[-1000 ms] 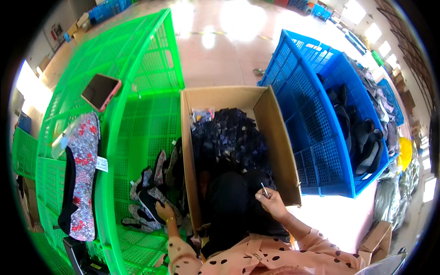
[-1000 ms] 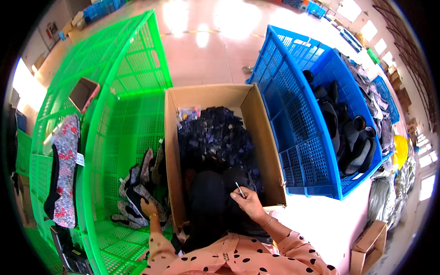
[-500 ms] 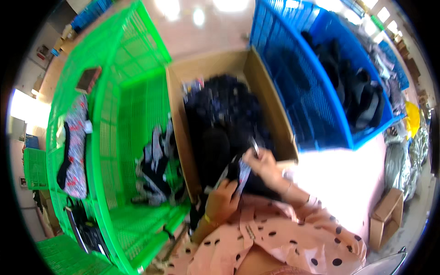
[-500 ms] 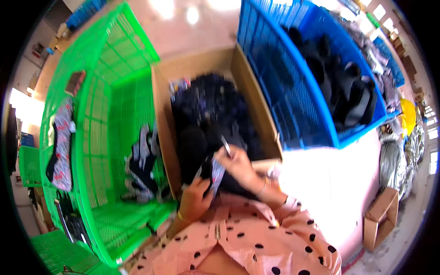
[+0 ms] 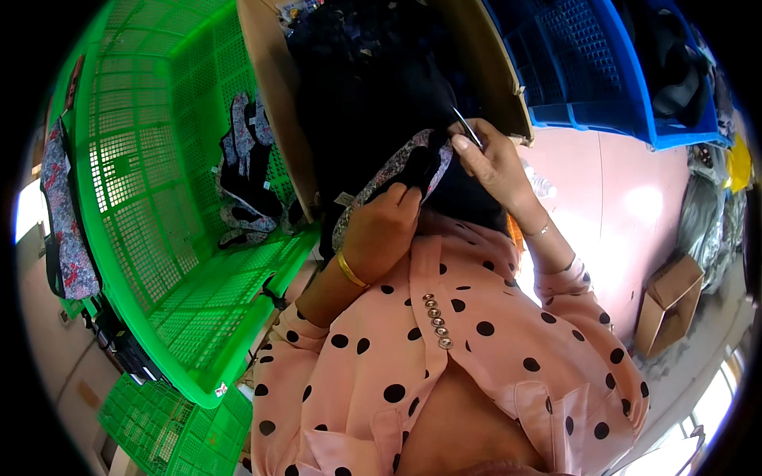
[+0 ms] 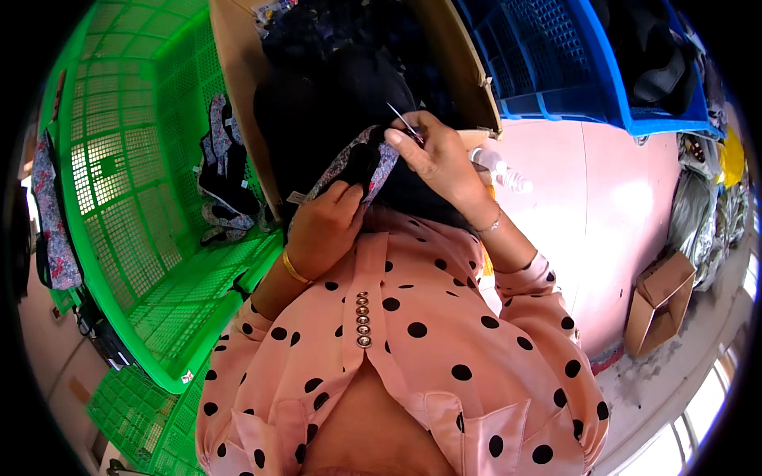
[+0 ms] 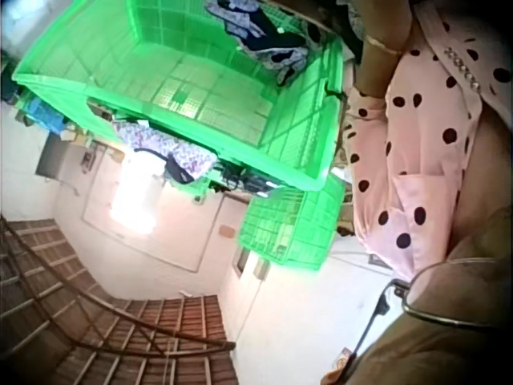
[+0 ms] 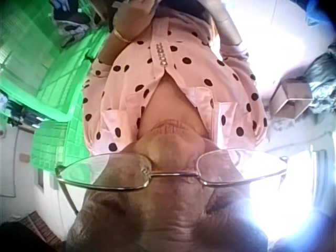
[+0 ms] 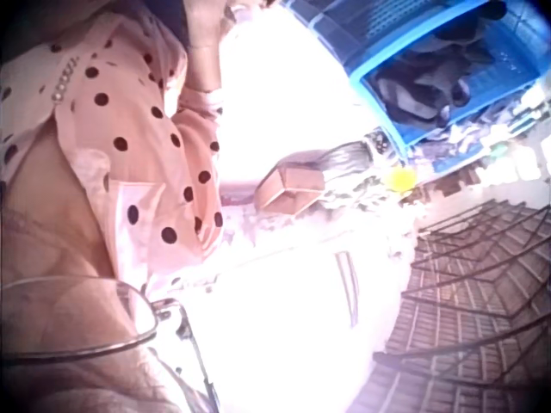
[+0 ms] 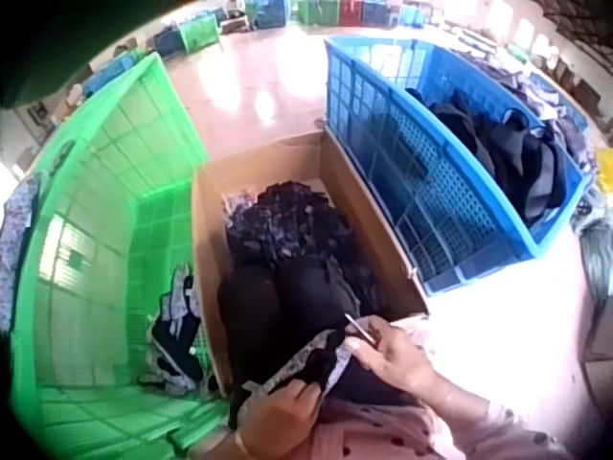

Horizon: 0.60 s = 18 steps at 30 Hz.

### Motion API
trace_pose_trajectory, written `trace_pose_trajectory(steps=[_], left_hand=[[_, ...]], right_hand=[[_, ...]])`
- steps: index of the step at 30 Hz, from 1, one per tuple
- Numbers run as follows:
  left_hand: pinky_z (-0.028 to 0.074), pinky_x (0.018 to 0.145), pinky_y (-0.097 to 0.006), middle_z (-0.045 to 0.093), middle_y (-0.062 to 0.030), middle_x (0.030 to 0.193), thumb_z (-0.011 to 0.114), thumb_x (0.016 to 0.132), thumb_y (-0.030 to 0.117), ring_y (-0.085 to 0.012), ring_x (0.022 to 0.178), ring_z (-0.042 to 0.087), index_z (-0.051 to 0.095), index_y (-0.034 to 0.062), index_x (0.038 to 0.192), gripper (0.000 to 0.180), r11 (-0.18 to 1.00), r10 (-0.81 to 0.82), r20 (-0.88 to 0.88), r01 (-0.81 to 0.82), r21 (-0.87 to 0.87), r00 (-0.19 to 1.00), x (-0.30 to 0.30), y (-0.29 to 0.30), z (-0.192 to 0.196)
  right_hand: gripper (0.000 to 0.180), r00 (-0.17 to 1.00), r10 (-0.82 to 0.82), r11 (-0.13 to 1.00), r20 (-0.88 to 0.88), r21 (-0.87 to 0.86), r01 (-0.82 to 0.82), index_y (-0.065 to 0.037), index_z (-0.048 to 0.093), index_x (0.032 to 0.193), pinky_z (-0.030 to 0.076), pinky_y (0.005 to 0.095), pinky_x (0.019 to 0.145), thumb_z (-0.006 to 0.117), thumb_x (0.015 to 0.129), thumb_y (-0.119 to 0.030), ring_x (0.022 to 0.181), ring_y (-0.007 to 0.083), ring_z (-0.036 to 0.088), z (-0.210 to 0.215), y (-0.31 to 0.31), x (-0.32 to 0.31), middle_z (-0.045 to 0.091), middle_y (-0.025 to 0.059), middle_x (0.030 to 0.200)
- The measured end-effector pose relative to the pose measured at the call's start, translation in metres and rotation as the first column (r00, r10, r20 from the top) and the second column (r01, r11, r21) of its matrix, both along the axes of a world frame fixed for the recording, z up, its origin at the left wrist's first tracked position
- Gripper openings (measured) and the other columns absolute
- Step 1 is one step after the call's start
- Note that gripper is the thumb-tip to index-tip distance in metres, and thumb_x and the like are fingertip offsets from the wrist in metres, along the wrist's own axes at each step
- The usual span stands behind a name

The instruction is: The person sits on the floor and uses scissors to cut tags and loose threads from the edges of black clothing items. They handle the garments one by one, trimming the fabric and then placing the finished items into a green plastic crate.

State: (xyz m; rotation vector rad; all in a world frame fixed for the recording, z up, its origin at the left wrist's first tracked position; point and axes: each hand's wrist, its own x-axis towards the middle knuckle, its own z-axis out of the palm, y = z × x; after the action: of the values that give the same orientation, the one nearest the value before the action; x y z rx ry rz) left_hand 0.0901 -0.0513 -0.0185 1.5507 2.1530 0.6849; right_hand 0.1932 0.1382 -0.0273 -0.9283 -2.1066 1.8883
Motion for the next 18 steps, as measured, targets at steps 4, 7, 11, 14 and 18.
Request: trace_pose_trajectory(steps=[4,7,11,14,18], left_hand=[[0.050,0.055,-0.035,0.057,-0.0081,0.086,0.064,0.083,0.009,-0.0245,0.070,0.062,0.060,0.0053,0.101,0.019,0.998,-0.061,-0.148,0.057,-0.028,0.987,0.009,-0.001,-0.009],[0.050,0.055,-0.035,0.058,-0.0070,0.084,0.066,0.082,0.010,-0.0233,0.067,0.060,0.062,0.0055,0.101,0.020,0.996,-0.063,-0.110,0.069,0.050,0.992,0.006,-0.001,-0.007],[0.048,0.055,-0.032,0.061,-0.0065,0.081,0.071,0.080,0.010,-0.0238,0.065,0.057,0.067,0.0059,0.096,0.017,0.924,0.056,-0.026,-0.042,0.381,0.998,-0.016,0.014,0.003],[0.047,0.058,-0.028,0.062,-0.0075,0.080,0.074,0.078,0.007,-0.0245,0.065,0.056,0.069,0.0045,0.091,0.015,0.934,0.090,0.054,-0.104,0.342,0.994,-0.044,0.046,0.009],[0.044,0.060,-0.023,0.061,-0.0044,0.080,0.075,0.079,0.007,-0.0142,0.065,0.055,0.068,0.0023,0.095,0.018,0.974,-0.134,0.402,0.046,0.222,0.906,-0.059,0.071,-0.013]], right_hand=[[0.020,0.999,-0.021,0.930,0.035,-0.367,0.033,-0.001,0.060,0.095,0.036,0.0193,0.052,0.065,0.092,-0.020,0.057,0.0035,0.043,-0.012,0.006,-0.008,0.050,-0.0052,0.066],[0.012,0.998,-0.062,0.925,0.002,-0.377,0.058,-0.002,0.059,0.091,0.035,0.0193,0.053,0.065,0.091,-0.013,0.059,0.0030,0.042,-0.010,0.009,-0.010,0.049,-0.0060,0.067],[0.009,0.990,-0.068,0.990,-0.127,-0.133,0.050,-0.003,0.056,0.087,0.037,0.0207,0.056,0.064,0.090,-0.007,0.062,0.0039,0.042,-0.016,0.010,-0.006,0.048,-0.0043,0.068],[0.011,0.988,-0.007,0.997,-0.154,0.076,0.018,-0.003,0.054,0.089,0.041,0.0215,0.059,0.065,0.090,-0.005,0.065,0.0050,0.043,-0.008,0.008,-0.009,0.049,-0.0024,0.071],[0.014,0.962,0.090,0.968,-0.259,0.249,-0.024,-0.003,0.053,0.097,0.045,0.0222,0.065,0.065,0.090,-0.006,0.070,0.0060,0.048,-0.007,0.008,-0.007,0.052,-0.0002,0.077]])
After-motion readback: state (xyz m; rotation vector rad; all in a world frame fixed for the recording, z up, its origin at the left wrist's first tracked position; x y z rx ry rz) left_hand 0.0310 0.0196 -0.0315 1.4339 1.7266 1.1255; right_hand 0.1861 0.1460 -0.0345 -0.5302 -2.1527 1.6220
